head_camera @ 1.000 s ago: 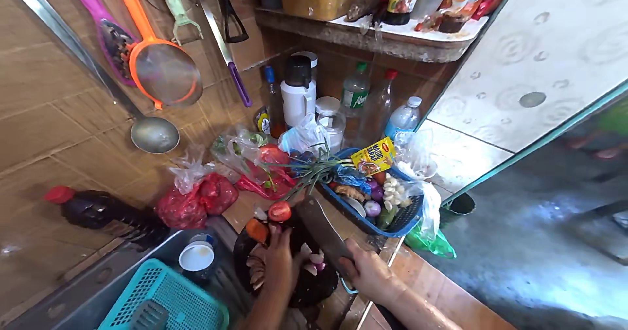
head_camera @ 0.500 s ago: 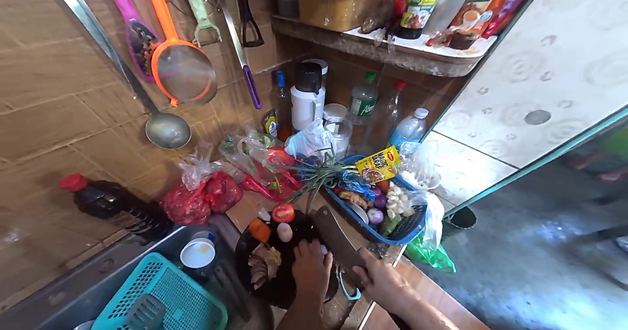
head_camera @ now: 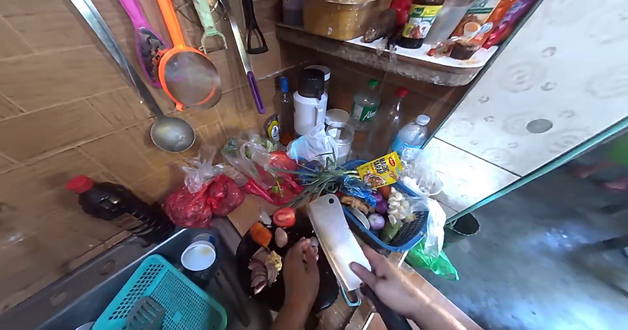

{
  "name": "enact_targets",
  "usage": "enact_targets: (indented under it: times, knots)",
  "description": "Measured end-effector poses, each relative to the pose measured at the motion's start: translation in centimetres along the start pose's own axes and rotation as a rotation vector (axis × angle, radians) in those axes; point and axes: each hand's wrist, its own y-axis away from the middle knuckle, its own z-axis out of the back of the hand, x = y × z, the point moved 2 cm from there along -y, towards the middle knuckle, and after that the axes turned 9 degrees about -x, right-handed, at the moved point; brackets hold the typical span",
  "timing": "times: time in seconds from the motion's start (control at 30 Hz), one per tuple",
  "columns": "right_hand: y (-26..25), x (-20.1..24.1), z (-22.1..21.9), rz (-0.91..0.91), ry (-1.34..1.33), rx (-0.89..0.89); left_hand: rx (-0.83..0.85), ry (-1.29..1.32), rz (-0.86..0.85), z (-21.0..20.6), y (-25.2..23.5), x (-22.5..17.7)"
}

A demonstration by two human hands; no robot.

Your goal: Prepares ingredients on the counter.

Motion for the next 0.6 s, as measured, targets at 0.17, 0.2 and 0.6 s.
enact_targets:
  times: [0.17, 0.2, 0.6]
  knots:
    - [-0.4, -0.4, -1.7, -0.054, -0.304, 0.198, 0.269, 1.067, 0.720, 2.3, 0.0, -2.9]
    - [-0.4, -0.9, -1.8, -0.058, -0.301, 0.210, 0.302, 1.082, 0.706, 2.8, -0.3, -2.6]
    - [6.5, -6.0, 3.0, -0.027, 0.046, -0.076, 0.126, 0.043, -0.256, 0.1, -5.1, -0.9]
